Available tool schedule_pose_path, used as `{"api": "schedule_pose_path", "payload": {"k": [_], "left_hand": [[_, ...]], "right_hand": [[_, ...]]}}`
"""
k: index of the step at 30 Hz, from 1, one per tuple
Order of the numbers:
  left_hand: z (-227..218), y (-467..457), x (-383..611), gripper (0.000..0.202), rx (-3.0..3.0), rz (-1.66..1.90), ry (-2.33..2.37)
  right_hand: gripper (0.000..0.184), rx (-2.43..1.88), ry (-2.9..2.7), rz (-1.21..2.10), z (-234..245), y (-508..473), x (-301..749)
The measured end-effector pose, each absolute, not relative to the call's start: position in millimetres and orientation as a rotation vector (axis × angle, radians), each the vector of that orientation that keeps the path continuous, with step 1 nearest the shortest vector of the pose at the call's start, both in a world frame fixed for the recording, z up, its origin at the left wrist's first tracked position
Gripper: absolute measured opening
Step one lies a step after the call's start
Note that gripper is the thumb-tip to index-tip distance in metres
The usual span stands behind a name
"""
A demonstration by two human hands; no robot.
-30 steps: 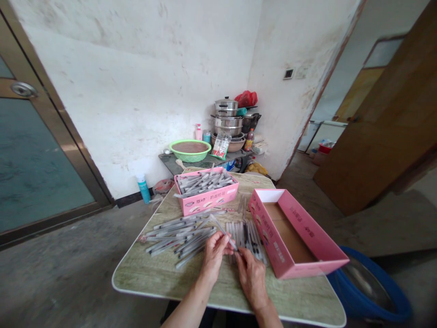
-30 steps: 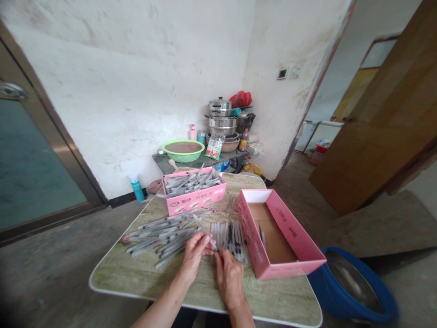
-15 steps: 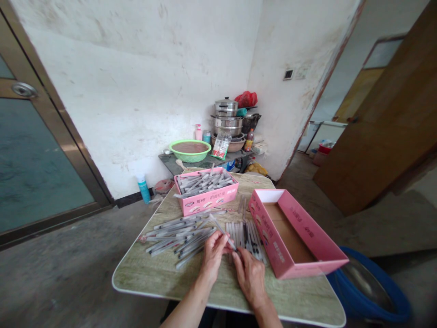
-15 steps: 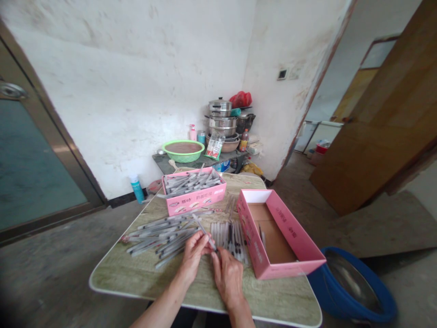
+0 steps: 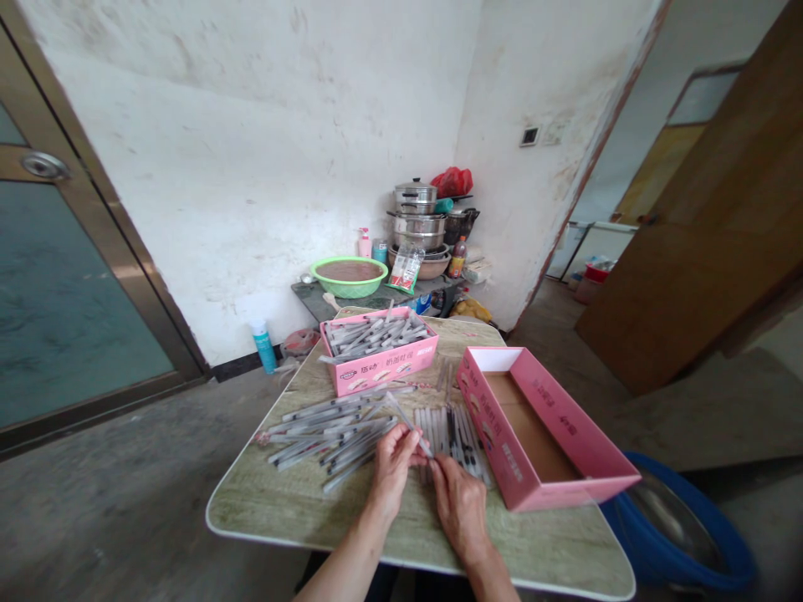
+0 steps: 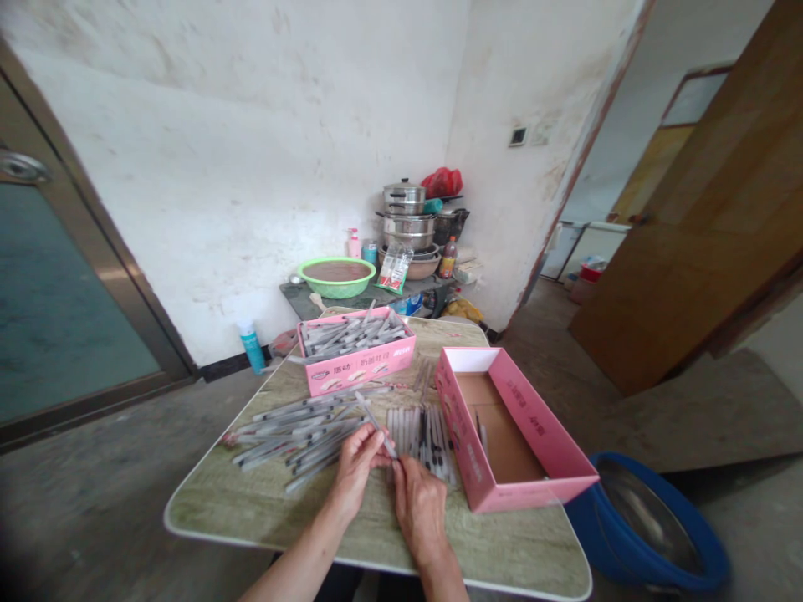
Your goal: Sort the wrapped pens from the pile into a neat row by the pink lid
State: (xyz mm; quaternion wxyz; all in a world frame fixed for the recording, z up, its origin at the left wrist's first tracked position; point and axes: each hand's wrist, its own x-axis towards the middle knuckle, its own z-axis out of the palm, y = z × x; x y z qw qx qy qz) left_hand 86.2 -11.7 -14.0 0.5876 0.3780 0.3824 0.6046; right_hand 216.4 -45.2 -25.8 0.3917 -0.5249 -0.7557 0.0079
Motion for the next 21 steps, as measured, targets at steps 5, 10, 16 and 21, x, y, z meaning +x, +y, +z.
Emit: {"api": "schedule_pose_path", "payload": {"k": [5, 10, 16, 21], "left_hand": [[-14.9, -11.0, 86.4, 0.032, 0.877, 1.426, 0.883], [-15.5, -10.8, 86.1, 0.033, 0.887, 1.418, 0.885], [-12.1, -11.5, 86.8, 0.032, 0.876, 1.424, 0.882], [-11.0, -11.5, 87.4, 0.034, 0.859, 1.416, 0.874]], "right_hand": [[0.028, -1.361, -1.871, 0.015, -27.6, -45.1, 216.3], [0.031, -1.343, -1.927, 0.0, -29.8, -44.8, 217.0], [0.029, -1.378, -1.862, 0.042, -26.7, -45.2, 217.0], [0.034, -1.35, -1.925, 0.013, -25.7, -44.6, 217.0]]}}
